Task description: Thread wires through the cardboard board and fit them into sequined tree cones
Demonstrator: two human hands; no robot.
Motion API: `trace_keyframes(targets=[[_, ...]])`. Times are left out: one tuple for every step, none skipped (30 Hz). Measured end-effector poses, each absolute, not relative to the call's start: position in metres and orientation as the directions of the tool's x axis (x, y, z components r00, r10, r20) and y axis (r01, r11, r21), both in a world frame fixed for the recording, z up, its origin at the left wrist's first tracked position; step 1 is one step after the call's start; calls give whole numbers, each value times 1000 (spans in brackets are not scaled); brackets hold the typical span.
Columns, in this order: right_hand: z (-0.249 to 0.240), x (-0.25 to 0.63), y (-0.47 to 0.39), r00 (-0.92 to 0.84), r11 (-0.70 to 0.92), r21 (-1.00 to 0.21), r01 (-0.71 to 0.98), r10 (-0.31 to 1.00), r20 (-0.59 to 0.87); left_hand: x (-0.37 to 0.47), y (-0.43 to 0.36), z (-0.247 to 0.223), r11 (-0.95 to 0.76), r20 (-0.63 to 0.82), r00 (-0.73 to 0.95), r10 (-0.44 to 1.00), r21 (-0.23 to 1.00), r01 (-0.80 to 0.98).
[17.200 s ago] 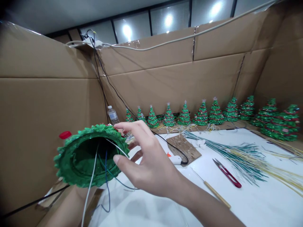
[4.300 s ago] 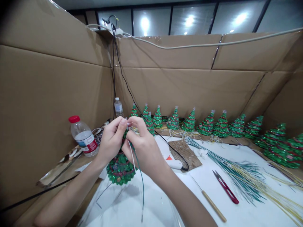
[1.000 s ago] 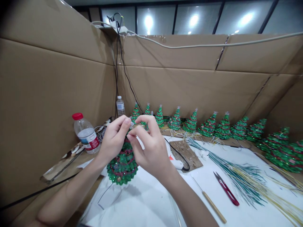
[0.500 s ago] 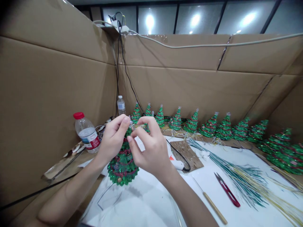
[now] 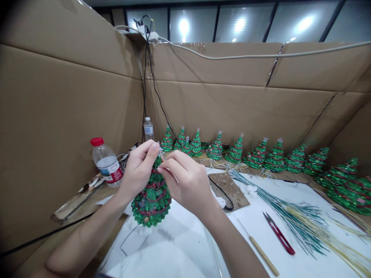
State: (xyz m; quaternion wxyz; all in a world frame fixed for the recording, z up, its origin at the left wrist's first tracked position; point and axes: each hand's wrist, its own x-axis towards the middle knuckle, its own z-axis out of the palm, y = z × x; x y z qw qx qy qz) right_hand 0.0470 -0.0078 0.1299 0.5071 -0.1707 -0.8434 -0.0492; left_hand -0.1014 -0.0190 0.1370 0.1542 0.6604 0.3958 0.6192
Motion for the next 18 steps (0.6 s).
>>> trace_keyframes(targets=[[130, 47, -8, -437, 931, -75, 356, 237, 868, -101, -19, 137, -635, 691, -81, 718, 698, 330], [130, 47, -8, -447, 925, -56, 376, 234, 863, -101, -19, 136, -633, 689, -82, 720, 701, 329], [130, 47, -9, -459, 918, -37, 395, 232, 858, -101, -19, 136, -630, 688, -84, 721, 702, 332], [131, 47, -9, -470, 911, -18, 413, 230, 852, -100, -19, 135, -627, 686, -84, 722, 702, 339], [130, 47, -10, -481, 904, -2, 428, 230, 846, -100, -19, 135, -622, 684, -84, 725, 702, 346], [130, 47, -11, -489, 897, 13, 441, 228, 842, -100, -19, 134, -617, 680, -82, 729, 704, 353], [130, 47, -11, -496, 892, 26, 450, 226, 838, -100, -19, 133, -612, 676, -79, 733, 706, 357], [130, 47, -12, -503, 888, 35, 458, 227, 834, -99, -19, 133, -608, 672, -75, 737, 707, 360], [130, 47, -12, -510, 885, 39, 464, 231, 828, -99, -19, 132, -606, 669, -70, 740, 708, 364], [130, 47, -12, -517, 883, 42, 467, 235, 824, -99, -19, 132, -606, 669, -63, 741, 706, 368], [129, 47, -12, -524, 883, 40, 467, 240, 817, -99, -19, 132, -607, 670, -57, 740, 702, 372], [129, 47, -12, -530, 887, 34, 461, 245, 812, -99, -19, 132, -608, 670, -50, 740, 699, 376], [129, 47, -11, -535, 892, 21, 452, 252, 806, -99, -19, 132, -608, 671, -46, 740, 697, 379], [129, 48, -11, -534, 898, -2, 439, 262, 804, -98, -19, 132, -608, 671, -46, 740, 697, 379], [130, 48, -11, -530, 906, -36, 421, 278, 801, -98, -19, 132, -608, 670, -49, 741, 700, 375], [130, 49, -10, -518, 913, -81, 400, 298, 802, -98, -19, 132, -608, 669, -54, 741, 703, 370], [130, 49, -10, -502, 916, -134, 377, 324, 802, -98, -19, 132, -609, 669, -60, 741, 706, 363], [131, 50, -10, -484, 916, -189, 353, 352, 801, -98, -19, 133, -610, 670, -65, 739, 708, 356]])
